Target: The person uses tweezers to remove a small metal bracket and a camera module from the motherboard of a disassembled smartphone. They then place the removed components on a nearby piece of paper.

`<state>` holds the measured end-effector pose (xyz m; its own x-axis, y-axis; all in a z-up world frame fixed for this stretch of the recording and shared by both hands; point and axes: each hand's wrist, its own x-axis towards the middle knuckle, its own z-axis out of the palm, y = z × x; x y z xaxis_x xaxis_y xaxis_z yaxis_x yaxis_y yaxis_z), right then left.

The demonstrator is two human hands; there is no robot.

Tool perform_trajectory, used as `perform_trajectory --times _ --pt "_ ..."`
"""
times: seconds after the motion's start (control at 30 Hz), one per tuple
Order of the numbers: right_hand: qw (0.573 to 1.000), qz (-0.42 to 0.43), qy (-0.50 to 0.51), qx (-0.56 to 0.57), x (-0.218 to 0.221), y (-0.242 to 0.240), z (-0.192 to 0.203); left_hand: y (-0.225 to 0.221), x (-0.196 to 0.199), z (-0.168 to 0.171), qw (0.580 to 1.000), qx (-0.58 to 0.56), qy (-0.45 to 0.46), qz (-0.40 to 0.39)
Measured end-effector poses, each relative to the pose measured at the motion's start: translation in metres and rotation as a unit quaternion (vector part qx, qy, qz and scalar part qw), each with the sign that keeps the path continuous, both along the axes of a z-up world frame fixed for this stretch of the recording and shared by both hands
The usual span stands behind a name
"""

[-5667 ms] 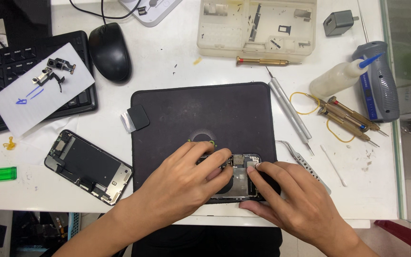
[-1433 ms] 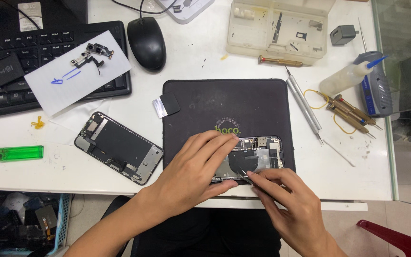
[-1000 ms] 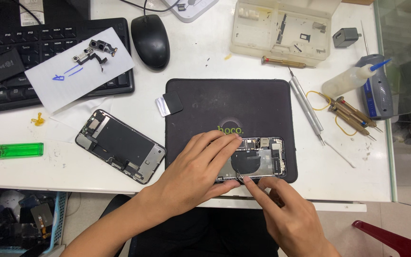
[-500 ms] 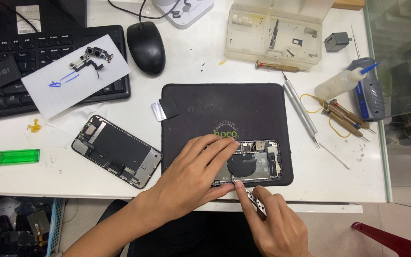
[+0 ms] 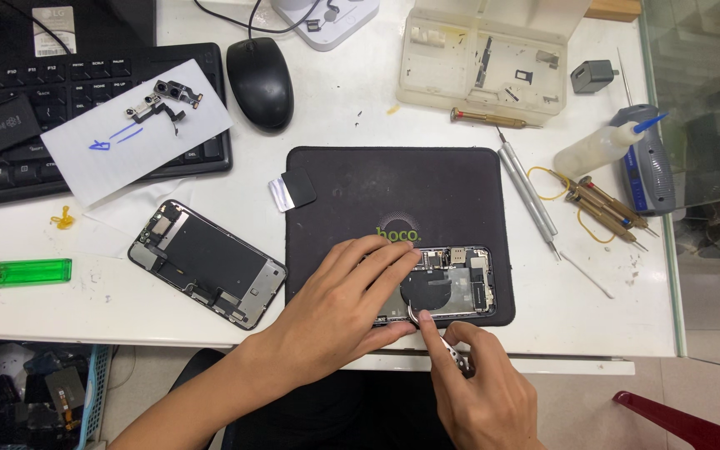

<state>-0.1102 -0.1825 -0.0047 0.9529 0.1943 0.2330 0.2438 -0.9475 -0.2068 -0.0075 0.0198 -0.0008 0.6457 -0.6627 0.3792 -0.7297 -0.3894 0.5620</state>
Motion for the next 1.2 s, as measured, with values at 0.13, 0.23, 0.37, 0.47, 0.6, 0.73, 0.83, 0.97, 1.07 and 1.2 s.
perform_trajectory --times 0.13,0.23,0.37,0.47,0.6,0.73,0.83,0.97,1.07,1.2 --pt "0.996 -0.051 -0.027 0.062 -0.002 0.010 -0.001 -0.001 0.001 0.001 1.000 0.000 0.002 0.000" --pt "0.997 -0.042 -0.063 0.024 -0.004 0.017 -0.004 0.000 0.002 0.003 1.000 0.001 0.011 -0.002" --pt "0.994 -0.023 -0.047 0.098 0.003 0.005 -0.008 0.000 0.002 0.002 1.000 -0.005 0.013 -0.004" --pt "0.992 -0.029 -0.033 0.117 0.004 0.000 -0.009 0.000 0.003 0.004 1.000 -0.006 0.013 -0.006" --pt "0.990 -0.013 -0.034 0.135 0.006 -0.003 -0.009 0.000 0.004 0.005 1.000 -0.004 0.010 -0.007" --pt "0.984 -0.039 -0.004 0.172 0.001 -0.008 -0.008 0.001 0.005 0.003 1.000 -0.010 0.012 -0.010" --pt "0.984 -0.041 0.006 0.176 -0.001 -0.010 -0.009 0.002 0.005 0.004 1.000 -0.013 0.009 -0.011" --pt "0.984 -0.030 0.008 0.173 0.000 -0.011 -0.010 0.001 0.005 0.003 1.000 -0.016 0.010 -0.012" --pt "0.985 -0.031 0.013 0.166 0.000 -0.011 -0.009 0.001 0.005 0.003 1.000 -0.017 0.011 -0.013" --pt "0.991 -0.027 0.009 0.130 -0.003 -0.009 -0.008 0.002 0.004 0.003 1.000 -0.015 0.011 -0.012"
